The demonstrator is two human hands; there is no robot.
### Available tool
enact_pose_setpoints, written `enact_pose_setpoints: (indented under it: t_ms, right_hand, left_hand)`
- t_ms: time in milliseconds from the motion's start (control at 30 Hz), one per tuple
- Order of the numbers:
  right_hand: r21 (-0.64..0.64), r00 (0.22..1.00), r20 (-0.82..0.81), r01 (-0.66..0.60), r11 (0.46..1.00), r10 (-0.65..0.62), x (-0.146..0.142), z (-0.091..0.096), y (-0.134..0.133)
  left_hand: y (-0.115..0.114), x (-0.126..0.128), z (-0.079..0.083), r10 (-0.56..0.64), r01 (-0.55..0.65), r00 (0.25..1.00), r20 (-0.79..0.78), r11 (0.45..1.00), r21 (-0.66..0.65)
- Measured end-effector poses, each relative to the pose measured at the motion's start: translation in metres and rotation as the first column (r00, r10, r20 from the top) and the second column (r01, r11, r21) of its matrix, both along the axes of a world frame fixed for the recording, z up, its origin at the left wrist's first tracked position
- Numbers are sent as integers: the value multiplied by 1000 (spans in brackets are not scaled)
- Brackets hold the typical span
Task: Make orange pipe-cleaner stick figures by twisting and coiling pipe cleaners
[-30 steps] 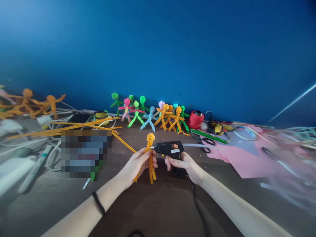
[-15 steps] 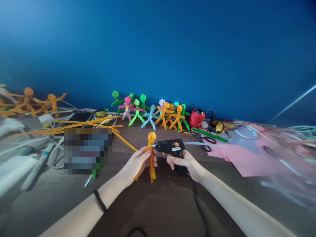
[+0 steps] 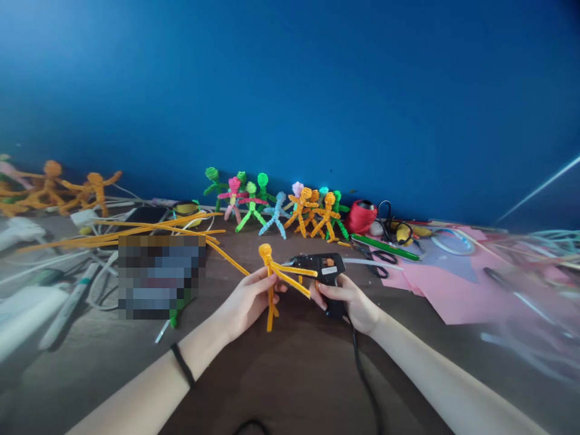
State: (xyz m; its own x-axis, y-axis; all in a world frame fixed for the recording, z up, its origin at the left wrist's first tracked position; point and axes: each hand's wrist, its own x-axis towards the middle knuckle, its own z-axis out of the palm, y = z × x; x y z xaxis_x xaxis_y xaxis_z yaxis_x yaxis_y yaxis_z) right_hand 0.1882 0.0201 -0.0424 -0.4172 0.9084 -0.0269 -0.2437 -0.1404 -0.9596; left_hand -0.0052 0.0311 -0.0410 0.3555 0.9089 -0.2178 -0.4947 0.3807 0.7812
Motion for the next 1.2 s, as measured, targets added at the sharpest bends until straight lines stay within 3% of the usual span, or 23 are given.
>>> enact_pose_setpoints:
  t_ms: [233,767,1200]
  right_hand:
    - [64,999,32,-17,998,15,3,-3,2]
    - [67,998,46,-36,997,33,0,3,1]
    - [39,998,59,-30,999,28,0,1,1]
  left_hand:
    - [-3,3,3,-58,70,992,-111,992,101]
    - [-4,3,4,-92,117,972,-214,988,105]
    - [-3,2,1,-94,122,973,-212,985,121]
